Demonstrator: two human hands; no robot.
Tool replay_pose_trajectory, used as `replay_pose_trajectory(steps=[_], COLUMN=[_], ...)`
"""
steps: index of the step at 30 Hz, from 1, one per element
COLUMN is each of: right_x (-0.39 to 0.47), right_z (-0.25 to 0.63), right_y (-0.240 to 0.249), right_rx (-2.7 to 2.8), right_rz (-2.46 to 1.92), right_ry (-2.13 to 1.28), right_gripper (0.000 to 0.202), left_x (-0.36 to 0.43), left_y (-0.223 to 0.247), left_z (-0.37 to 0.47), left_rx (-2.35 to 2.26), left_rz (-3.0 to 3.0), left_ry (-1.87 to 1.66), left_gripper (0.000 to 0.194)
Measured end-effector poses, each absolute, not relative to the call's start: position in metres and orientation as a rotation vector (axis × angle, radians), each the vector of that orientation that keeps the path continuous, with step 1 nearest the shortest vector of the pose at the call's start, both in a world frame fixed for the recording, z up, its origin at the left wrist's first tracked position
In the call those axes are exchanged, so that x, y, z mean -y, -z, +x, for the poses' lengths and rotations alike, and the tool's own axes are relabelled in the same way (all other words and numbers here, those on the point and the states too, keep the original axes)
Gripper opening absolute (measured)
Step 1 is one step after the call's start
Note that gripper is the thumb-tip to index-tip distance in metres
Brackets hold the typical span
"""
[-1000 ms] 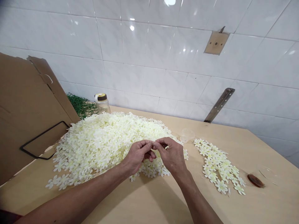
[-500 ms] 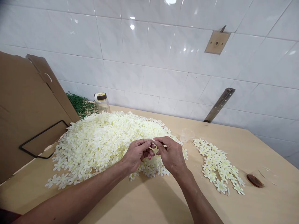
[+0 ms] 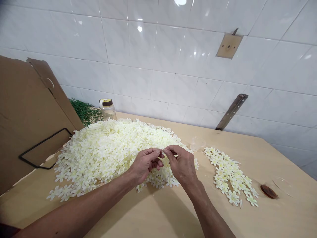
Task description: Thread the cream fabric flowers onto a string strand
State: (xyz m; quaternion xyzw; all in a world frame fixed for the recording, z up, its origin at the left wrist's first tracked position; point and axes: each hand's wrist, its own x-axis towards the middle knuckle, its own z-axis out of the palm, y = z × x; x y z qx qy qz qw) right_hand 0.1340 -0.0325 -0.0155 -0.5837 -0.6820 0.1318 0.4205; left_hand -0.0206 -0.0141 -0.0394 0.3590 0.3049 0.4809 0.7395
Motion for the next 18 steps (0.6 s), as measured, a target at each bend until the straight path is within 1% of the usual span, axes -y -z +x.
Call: replay_pose_trajectory(steps=[6,11,18], right_x=[0.0324,0.0300,0.0305], right_z=[0.1328,0.1350,0.1363], right_y=[0.0214,0.0210,0.0180], right_rx=[1.747,1.761,1.676], right_rz=[-1.456,-1.414,-1.484], right_ry=[-0.339,-0.497,-0.483], right_gripper=[0.031,0.028,0.027], left_x=[0.0134,0.0118,0.0119], left_y=[0.0396,0.0425,0.0440], left_z=[-0.0201,-0.0203,-0.0205], left_rx=[-0.666,-0.654,-0.628], left_rz=[0.769,0.759,0.741], left_ry=[-1.052,-1.042,-1.041], left_gripper=[0.031,0.028,0.025])
